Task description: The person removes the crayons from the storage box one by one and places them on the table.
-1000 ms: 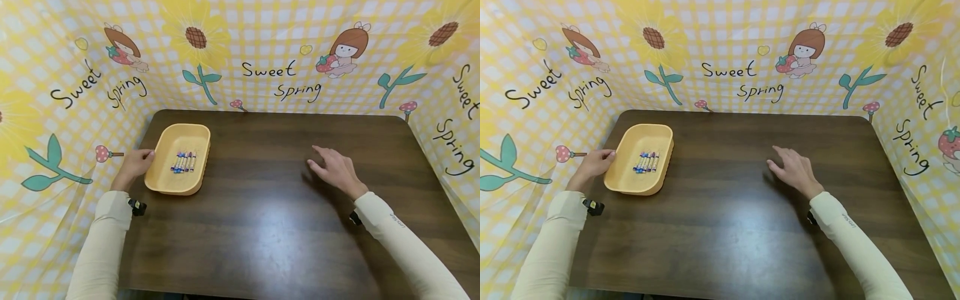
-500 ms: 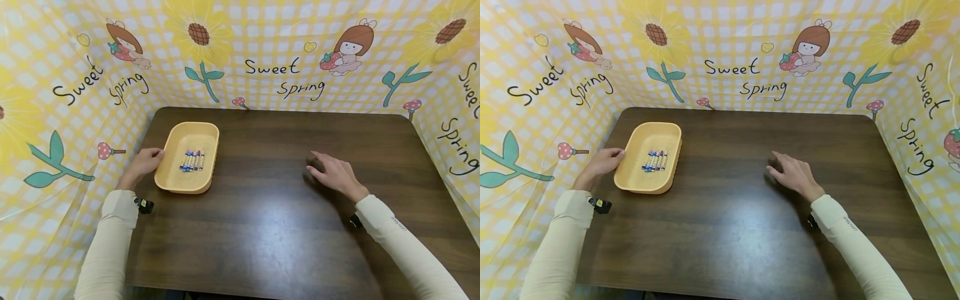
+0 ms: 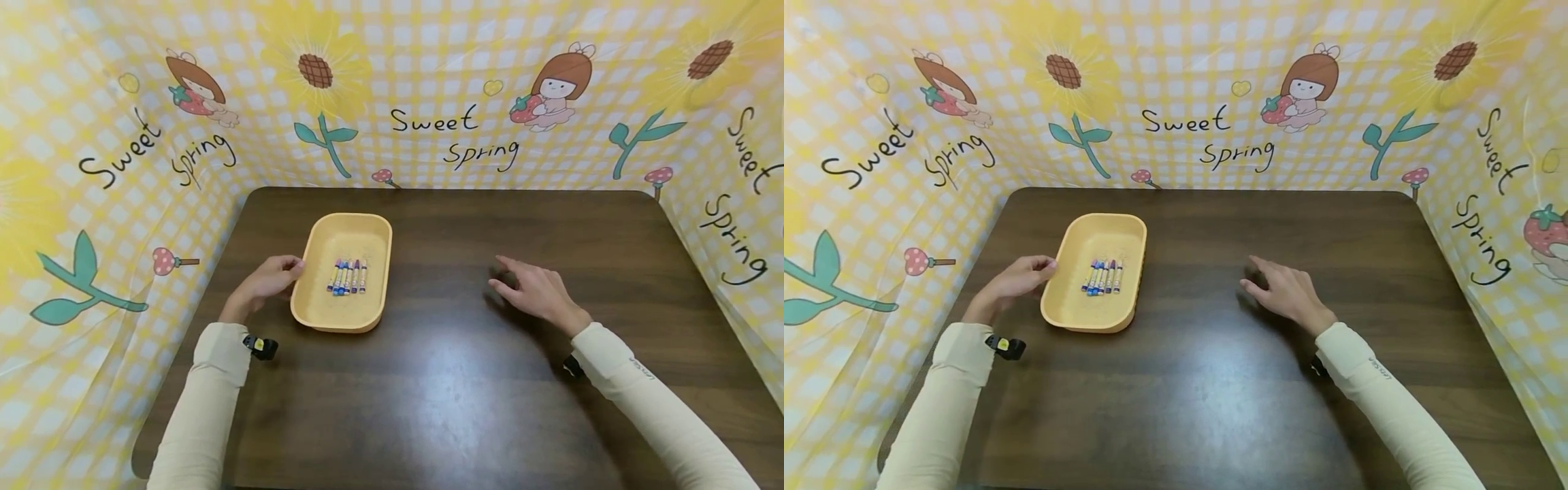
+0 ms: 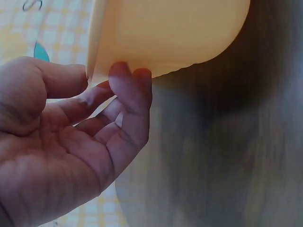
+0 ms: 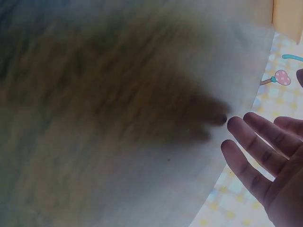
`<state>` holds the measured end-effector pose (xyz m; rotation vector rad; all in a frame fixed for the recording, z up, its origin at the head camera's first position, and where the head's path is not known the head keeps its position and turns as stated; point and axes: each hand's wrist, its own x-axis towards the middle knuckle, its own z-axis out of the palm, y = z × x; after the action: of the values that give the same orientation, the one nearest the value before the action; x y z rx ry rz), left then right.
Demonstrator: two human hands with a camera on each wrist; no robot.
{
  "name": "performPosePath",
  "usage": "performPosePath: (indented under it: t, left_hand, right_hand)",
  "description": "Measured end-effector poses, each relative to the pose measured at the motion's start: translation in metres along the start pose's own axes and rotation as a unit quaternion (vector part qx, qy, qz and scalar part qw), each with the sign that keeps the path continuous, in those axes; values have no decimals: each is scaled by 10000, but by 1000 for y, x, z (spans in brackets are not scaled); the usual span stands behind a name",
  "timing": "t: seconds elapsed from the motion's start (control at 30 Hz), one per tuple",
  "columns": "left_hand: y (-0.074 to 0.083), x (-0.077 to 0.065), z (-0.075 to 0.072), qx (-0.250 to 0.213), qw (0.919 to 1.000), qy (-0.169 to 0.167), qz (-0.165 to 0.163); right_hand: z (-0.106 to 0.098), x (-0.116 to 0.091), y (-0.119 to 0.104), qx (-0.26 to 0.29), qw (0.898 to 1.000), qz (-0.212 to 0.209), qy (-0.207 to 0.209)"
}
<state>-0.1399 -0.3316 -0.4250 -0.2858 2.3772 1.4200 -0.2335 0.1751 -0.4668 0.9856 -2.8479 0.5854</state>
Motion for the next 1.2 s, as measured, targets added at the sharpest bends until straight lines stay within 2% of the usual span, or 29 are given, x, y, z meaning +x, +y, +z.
performPosePath:
  t: [0.2, 0.6, 0.73, 0.87, 1.0, 1.2]
  left_hand:
    - [15, 9, 28, -298, 9989, -366, 56]
    - [39, 18, 88, -1083, 9913, -740, -147]
    - [47, 20, 105, -1253, 9889, -774, -189]
    - [48, 19, 114, -1309, 9890, -654, -209]
    - [49, 18, 116, -1237, 9907, -515, -251]
    - [50, 20, 121, -1234, 9911, -454, -215]
  right_hand:
    - [1, -4, -1, 47, 10000, 83, 0]
    - [-2, -7, -2, 245, 9982, 545, 40]
    - [-4, -7, -3, 261, 9977, 623, 100]
    - [-2, -4, -7, 549, 9954, 777, 113]
    - [-5, 2, -15, 1268, 9855, 1092, 287]
    - [-22, 17, -39, 2561, 9523, 1583, 496]
